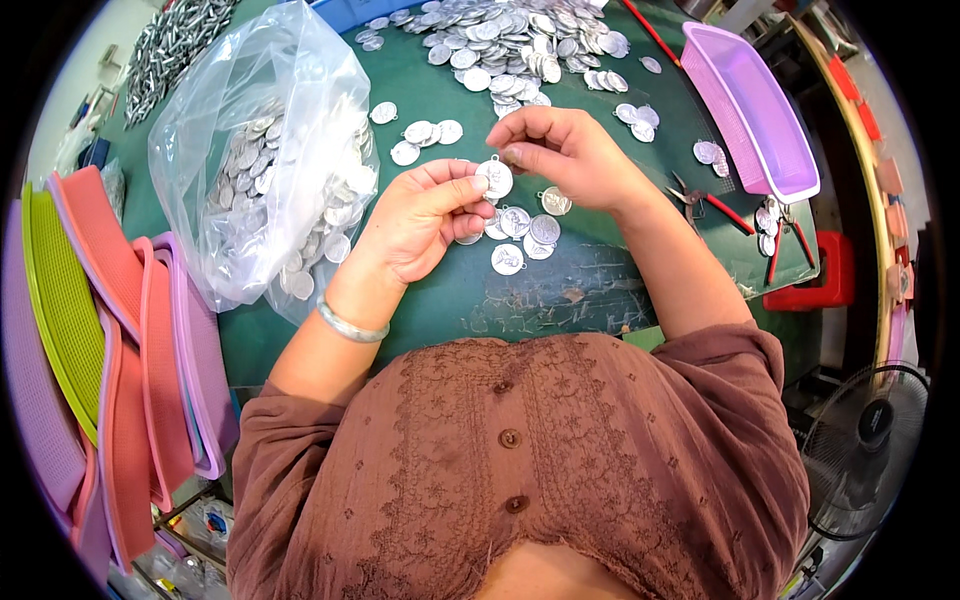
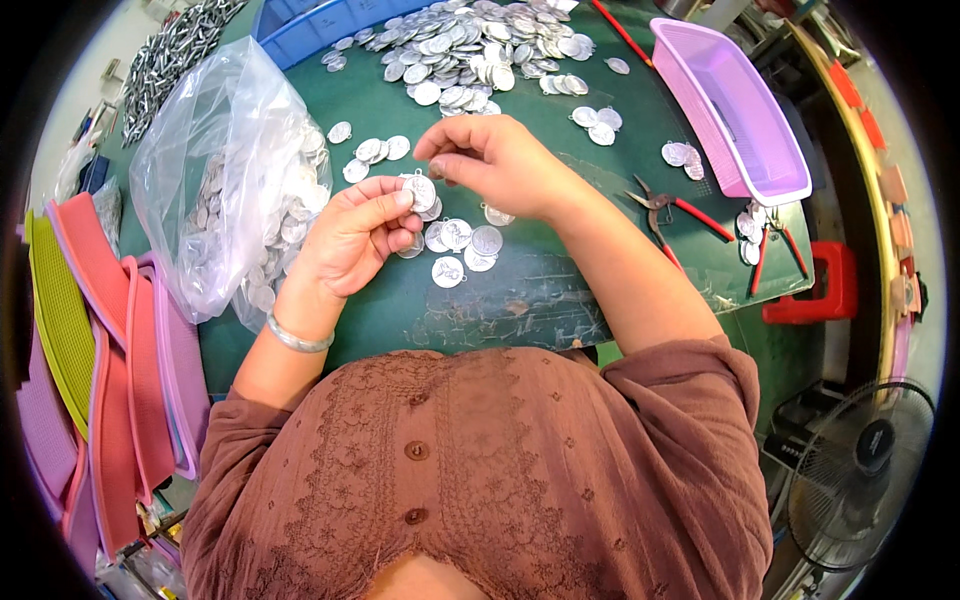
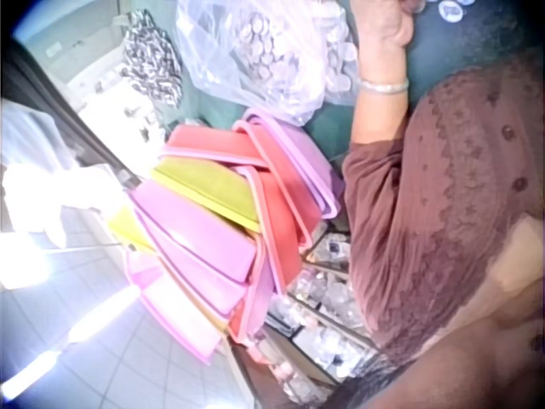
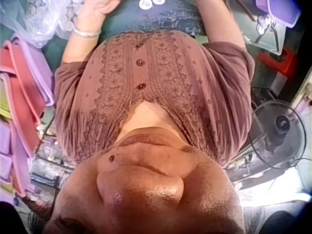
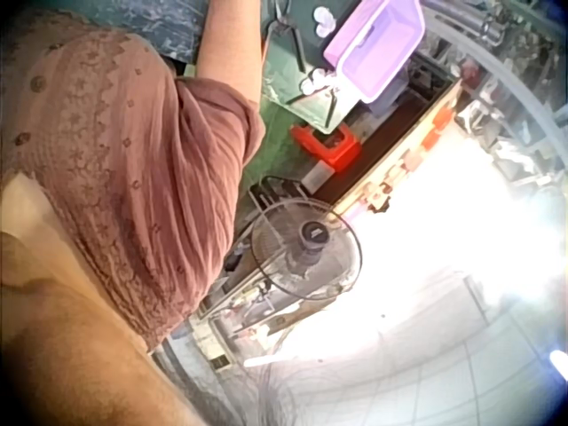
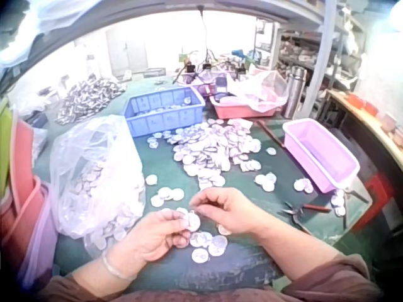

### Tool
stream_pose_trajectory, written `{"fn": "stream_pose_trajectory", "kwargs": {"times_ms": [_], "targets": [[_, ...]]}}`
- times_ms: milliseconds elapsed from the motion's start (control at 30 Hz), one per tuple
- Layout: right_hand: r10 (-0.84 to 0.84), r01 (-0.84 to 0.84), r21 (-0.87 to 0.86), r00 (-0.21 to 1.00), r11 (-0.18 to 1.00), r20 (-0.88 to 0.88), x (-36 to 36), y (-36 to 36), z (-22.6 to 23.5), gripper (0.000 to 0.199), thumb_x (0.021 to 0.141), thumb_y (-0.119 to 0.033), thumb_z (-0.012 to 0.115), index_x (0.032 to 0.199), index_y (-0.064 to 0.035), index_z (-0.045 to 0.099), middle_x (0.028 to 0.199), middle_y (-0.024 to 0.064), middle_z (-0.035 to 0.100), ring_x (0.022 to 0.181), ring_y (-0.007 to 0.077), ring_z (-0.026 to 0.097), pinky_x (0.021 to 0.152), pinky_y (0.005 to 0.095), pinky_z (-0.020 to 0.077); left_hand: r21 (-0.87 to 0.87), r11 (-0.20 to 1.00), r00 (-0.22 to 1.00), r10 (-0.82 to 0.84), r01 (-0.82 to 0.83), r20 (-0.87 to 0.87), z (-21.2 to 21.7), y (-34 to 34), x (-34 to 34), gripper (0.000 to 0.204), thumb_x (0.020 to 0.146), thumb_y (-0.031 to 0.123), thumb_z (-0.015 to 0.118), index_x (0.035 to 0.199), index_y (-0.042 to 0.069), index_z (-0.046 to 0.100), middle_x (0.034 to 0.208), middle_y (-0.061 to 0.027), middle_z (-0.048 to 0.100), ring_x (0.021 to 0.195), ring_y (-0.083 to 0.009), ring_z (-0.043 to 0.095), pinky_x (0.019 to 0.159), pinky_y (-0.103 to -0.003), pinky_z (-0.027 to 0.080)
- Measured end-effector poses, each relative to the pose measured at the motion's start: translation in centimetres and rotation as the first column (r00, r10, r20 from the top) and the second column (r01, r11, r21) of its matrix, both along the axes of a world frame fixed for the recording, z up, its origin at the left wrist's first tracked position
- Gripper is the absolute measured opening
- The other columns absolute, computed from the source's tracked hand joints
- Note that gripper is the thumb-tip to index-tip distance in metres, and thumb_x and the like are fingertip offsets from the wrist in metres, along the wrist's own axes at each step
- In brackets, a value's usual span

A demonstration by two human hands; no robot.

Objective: The person picks up small, round metal discs from a pile on a green table and attaches small metal rings to them. They use pliers to open and close the rings, securing them to the discs. The person handles the discs and rings by hand, occasionally using the pliers to manipulate the metal components.

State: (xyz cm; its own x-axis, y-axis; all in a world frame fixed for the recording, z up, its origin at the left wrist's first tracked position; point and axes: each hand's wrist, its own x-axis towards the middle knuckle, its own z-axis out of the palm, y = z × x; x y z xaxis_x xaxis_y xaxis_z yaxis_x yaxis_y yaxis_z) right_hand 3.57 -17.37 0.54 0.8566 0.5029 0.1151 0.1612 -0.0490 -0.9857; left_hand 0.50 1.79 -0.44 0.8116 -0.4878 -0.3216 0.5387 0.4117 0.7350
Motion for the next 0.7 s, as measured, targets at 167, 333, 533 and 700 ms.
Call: {"fn": "stream_pose_trajectory", "kwargs": {"times_ms": [167, 333, 533, 700], "targets": [[0.062, -0.064, -0.003, 0.975, 0.998, -0.213, 0.15, -0.45, 0.47, 0.016, 0.083, -0.013, 0.051, 0.09, 0.0004, 0.058, 0.073, 0.0017, 0.058, 0.065, 0.008, 0.051, 0.057, 0.02, 0.0416, 0.072, 0.993, 0.994, 0.091, -0.095, 0.056, 0.16, -0.05, -0.13, 0.014, 0.08, 0.006, 0.055, 0.092, -0.001, 0.056, 0.082, -0.0074, 0.06, 0.067, -0.0114, 0.059, 0.06, -0.021, 0.049], [0.068, -0.068, 0.009, 0.966, 0.998, -0.25, 0.06, -0.48, 0.77, 0.015, 0.083, -0.013, 0.052, 0.089, -0.0004, 0.058, 0.071, 0.0012, 0.058, 0.063, 0.0068, 0.052, 0.056, 0.0196, 0.042, 0.085, 0.984, 0.98, 0.145, -0.157, 0.135, -0.04, -0.13, -0.15, 0.016, 0.081, 0.006, 0.054, 0.094, -0.003, 0.056, 0.084, -0.0086, 0.061, 0.069, -0.0126, 0.06, 0.063, -0.022, 0.05], [0.049, -0.049, 0.006, 0.963, 0.999, -0.266, -0.13, -0.42, 0.71, 0.016, 0.081, -0.013, 0.054, 0.089, 0.0004, 0.058, 0.071, 0.0026, 0.059, 0.061, 0.0077, 0.053, 0.054, 0.0194, 0.0416, 0.062, 0.984, 0.979, 0.16, -0.169, 0.13, 0.09, -0.21, -0.22, 0.017, 0.081, 0.005, 0.053, 0.096, -0.004, 0.055, 0.084, -0.0104, 0.061, 0.07, -0.0148, 0.06, 0.065, -0.025, 0.051], [0.051, -0.045, 0.027, 0.949, 0.999, -0.31, -0.01, -0.53, 0.67, 0.016, 0.081, -0.013, 0.054, 0.089, 0.0009, 0.058, 0.071, 0.0028, 0.059, 0.06, 0.0083, 0.054, 0.053, 0.0197, 0.0415, 0.06, 0.986, 0.981, 0.148, -0.156, 0.122, 0.1, -0.13, -0.22, 0.017, 0.082, 0.007, 0.052, 0.096, -0.004, 0.055, 0.084, -0.0107, 0.061, 0.071, -0.0155, 0.06, 0.066, -0.025, 0.051]]}}
